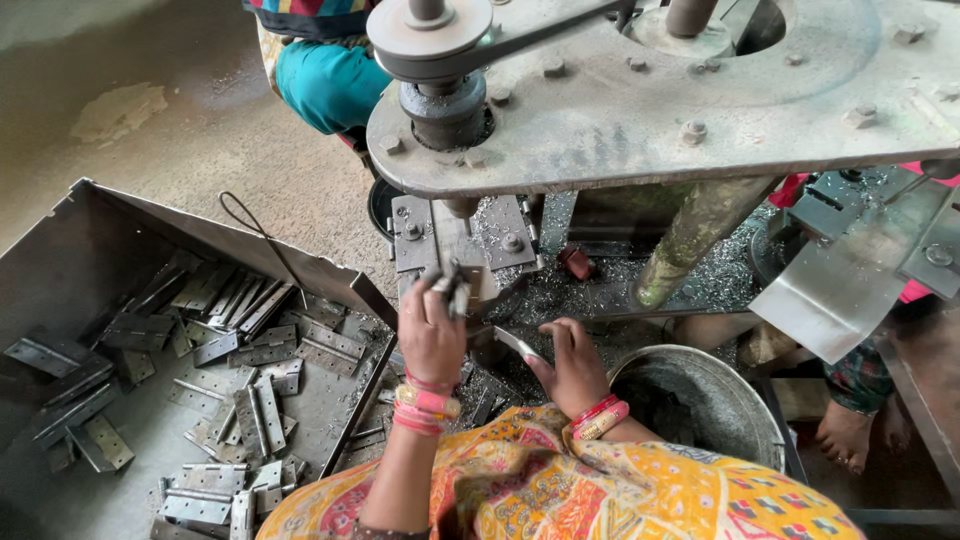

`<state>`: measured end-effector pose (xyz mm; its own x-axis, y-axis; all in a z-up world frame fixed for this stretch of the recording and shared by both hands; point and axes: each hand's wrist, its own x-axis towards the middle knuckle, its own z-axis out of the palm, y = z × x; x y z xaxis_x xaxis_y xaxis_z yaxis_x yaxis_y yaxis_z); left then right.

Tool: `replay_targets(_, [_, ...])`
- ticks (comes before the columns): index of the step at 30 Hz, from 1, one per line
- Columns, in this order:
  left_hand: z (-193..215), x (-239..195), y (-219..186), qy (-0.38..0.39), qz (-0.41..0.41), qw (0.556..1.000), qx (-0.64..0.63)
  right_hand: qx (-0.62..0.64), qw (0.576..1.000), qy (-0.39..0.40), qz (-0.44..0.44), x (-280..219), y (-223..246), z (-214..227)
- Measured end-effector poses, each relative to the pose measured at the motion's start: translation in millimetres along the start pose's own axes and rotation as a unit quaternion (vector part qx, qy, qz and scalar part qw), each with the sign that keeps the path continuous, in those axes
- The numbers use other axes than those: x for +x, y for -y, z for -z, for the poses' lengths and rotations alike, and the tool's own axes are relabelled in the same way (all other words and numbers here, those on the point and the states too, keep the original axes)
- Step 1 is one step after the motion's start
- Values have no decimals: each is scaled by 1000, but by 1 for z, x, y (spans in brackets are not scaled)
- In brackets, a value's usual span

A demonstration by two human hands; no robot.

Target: The person picks up metal hinge plates from a metal bin, places them into a drilling machine one by one, operates the lever to process each piece, and then places the finished hinges into a bucket.

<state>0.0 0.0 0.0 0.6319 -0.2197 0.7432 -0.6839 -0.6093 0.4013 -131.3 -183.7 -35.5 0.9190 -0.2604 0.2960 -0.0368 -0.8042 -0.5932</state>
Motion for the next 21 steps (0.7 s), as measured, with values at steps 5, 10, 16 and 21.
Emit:
replay_targets(5, [-31,25,8,117,-16,964,236,-2,999,-41,25,-2,-2,-3])
replay_targets(10, [-42,13,26,250,97,945,190,-6,999,-31,25,4,-6,-6])
replay_targets(16, [-23,-13,2,264,96,920,271,-30,999,20,36,1,-13,-9])
replay_targets(21, [-38,1,-9,264,73,932,236,-29,998,49,23,0,-13,-11])
